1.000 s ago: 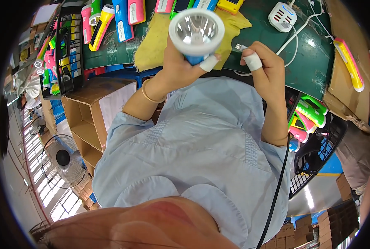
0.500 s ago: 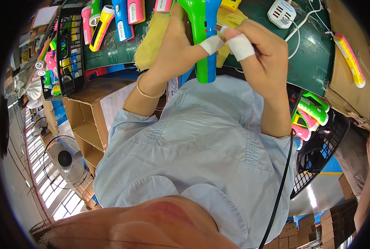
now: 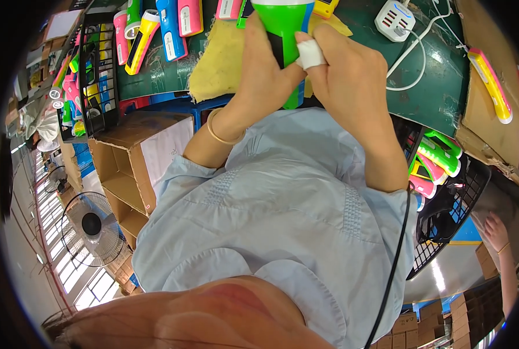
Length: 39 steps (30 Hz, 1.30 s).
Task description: Assembling and testing various colored flashlights on an industrial production line.
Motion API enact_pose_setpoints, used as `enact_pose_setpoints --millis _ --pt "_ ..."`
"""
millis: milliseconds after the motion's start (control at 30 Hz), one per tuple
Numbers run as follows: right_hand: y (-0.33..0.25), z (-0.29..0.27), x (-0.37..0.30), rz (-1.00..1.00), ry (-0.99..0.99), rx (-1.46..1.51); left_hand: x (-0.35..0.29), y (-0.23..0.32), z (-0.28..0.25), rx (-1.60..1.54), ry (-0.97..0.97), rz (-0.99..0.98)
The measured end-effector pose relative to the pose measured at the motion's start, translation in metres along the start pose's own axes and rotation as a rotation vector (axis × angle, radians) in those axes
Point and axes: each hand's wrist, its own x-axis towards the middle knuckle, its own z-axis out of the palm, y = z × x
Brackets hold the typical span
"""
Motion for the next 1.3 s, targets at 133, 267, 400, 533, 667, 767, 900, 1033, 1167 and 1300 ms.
enact_pose_setpoints --millis 133,267,400,533,667,767,900,1033,1167,1300 --pt "-0.006 -0.032 -0.028 -0.101 0.456 0.272 0.024 -0.003 -0.015 -0.532 -0.014 -0.284" --pt "0.014 -0.030 -0.013 0.062 0.287 0.418 0.021 -0.001 -0.027 -1.430 -0.077 -0.427" --pt "0.002 0.007 -0.020 0.348 -0.061 0.473 0.024 -0.006 -0.020 -1.502 -0.153 -0.480" --pt "-0.003 0.017 -0.022 0.061 0.159 -0.065 0.031 -0.002 -0.012 -1.128 0.065 -0.281" --pt "0.013 0.019 -0.006 0.220 -0.074 0.475 0.039 -0.006 -0.007 -1.080 0.101 -0.356" --pt "0.022 0.020 0.003 0.372 -0.182 0.641 0.043 -0.001 -0.005 -1.184 0.124 -0.588" --pt "0.026 0.033 0.010 0.273 -0.226 0.707 0.042 -0.010 -0.007 -1.363 0.183 -0.670" --pt "0.039 0.049 0.011 0.201 -0.087 0.708 0.058 -0.017 0.001 -0.967 0.208 -0.638" --pt "0.069 -0.008 0.020 0.737 -0.118 1.366 0.101 -0.067 -0.018 -0.420 -0.100 -0.279" --pt "0.154 -0.121 0.028 0.603 0.512 1.024 0.190 -0.215 -0.142 0.765 0.309 -0.085"
